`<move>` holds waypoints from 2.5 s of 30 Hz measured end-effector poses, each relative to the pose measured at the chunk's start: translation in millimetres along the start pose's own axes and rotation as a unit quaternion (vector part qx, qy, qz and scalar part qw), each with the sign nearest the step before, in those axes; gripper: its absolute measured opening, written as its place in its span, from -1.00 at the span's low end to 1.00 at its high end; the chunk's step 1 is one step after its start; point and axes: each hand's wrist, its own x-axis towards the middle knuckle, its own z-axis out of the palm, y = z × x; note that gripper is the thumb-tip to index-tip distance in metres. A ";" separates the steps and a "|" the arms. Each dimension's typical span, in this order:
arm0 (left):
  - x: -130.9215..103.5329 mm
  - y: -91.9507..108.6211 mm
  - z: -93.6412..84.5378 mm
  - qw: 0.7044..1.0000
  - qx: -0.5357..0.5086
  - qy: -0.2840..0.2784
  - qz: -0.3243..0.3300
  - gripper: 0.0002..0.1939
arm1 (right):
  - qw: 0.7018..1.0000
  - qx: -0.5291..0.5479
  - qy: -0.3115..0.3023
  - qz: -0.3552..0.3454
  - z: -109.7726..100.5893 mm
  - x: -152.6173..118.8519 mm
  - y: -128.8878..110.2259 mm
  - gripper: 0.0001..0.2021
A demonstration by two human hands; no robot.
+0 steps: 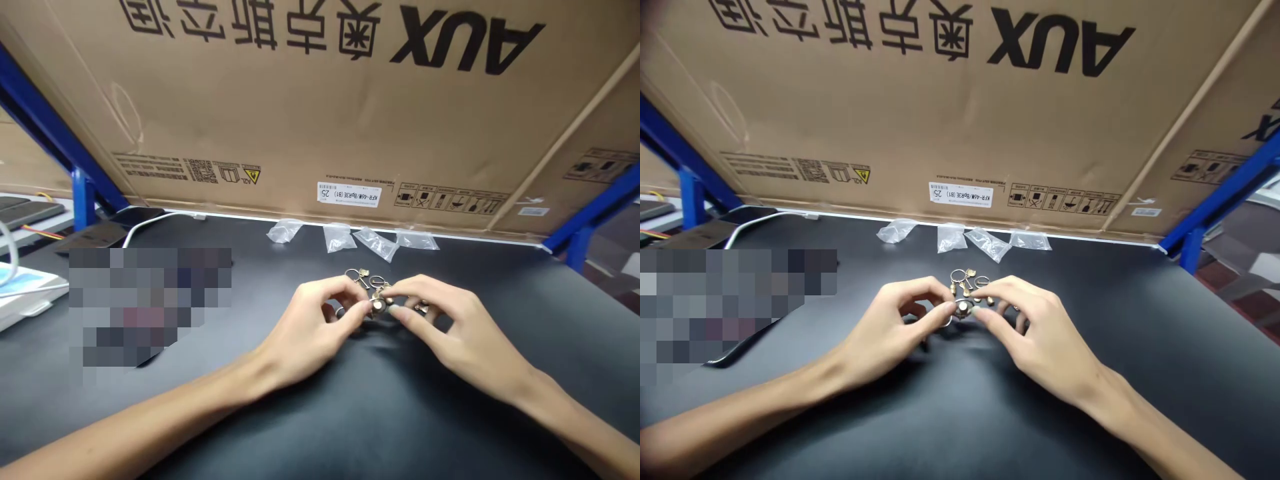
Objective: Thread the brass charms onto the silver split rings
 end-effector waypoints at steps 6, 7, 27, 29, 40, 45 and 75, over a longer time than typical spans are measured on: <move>2.5 3.5 0.5 0.989 -0.116 -0.018 -0.089 -0.74 | 0.998 -0.037 0.038 -0.022 3.5 0.3 -2.2 -0.77; 2.4 3.9 0.5 0.989 -0.119 -0.021 -0.091 -0.74 | 0.998 -0.042 0.036 -0.030 4.9 -0.2 -2.3 -0.77; 6.6 2.3 -3.1 0.978 -0.143 -0.095 -0.120 -0.68 | 0.978 -0.164 0.038 -0.125 20.7 -3.9 7.7 -0.80; 7.4 1.8 -4.2 0.972 -0.158 -0.102 -0.140 -0.66 | 0.970 -0.188 0.043 -0.147 20.5 -4.0 8.8 -0.78; 3.4 0.9 2.7 0.972 -0.191 -0.085 -0.103 -0.73 | 0.995 -0.059 0.038 -0.076 20.3 -4.1 -1.0 -0.80; 2.1 1.9 3.5 0.978 -0.175 -0.077 -0.088 -0.69 | 0.996 -0.057 0.025 -0.056 21.8 -3.1 -0.2 -0.79; -4.4 -10.5 6.1 0.966 0.122 0.037 0.225 -0.93 | 0.997 0.040 -0.064 0.008 19.4 -0.6 -11.4 -0.73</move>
